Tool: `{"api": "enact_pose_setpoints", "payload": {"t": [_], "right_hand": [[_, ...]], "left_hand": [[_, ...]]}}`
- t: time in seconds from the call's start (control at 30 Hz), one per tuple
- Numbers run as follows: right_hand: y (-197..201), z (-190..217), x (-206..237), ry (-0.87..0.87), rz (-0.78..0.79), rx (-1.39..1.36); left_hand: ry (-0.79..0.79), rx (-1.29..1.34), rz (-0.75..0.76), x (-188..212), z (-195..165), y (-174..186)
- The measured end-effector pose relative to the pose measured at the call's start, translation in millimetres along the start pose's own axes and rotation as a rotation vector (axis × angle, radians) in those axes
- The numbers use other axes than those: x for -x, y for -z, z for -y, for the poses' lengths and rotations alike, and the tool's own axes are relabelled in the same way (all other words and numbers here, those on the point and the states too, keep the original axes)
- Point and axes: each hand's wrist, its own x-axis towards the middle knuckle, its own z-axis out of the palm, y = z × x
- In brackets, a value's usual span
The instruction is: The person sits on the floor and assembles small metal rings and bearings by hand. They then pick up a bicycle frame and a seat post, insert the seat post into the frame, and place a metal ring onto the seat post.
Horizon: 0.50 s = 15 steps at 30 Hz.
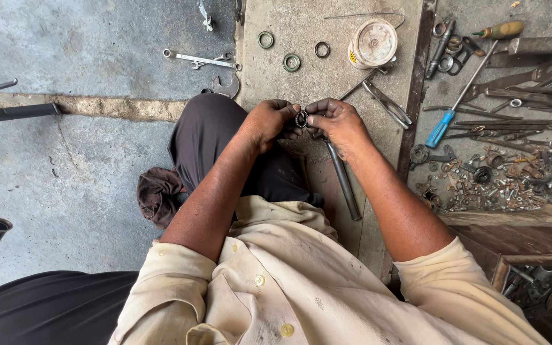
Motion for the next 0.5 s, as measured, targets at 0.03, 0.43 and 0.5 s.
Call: {"api": "enact_pose_setpoints", "payload": {"t": [0.03, 0.43, 0.5], "right_hand": [[2, 0, 0, -0.018, 0.007, -0.065], [1, 8, 3, -0.057, 0.011, -0.116], [1, 11, 4, -0.050, 0.012, -0.097]], "left_hand": [[0.003, 0.033, 0.008, 0, 0, 0], [-0.012, 0.121, 0.077, 5, -2, -1], [-0.021, 0.135, 0.086, 5, -2, -1]]}}
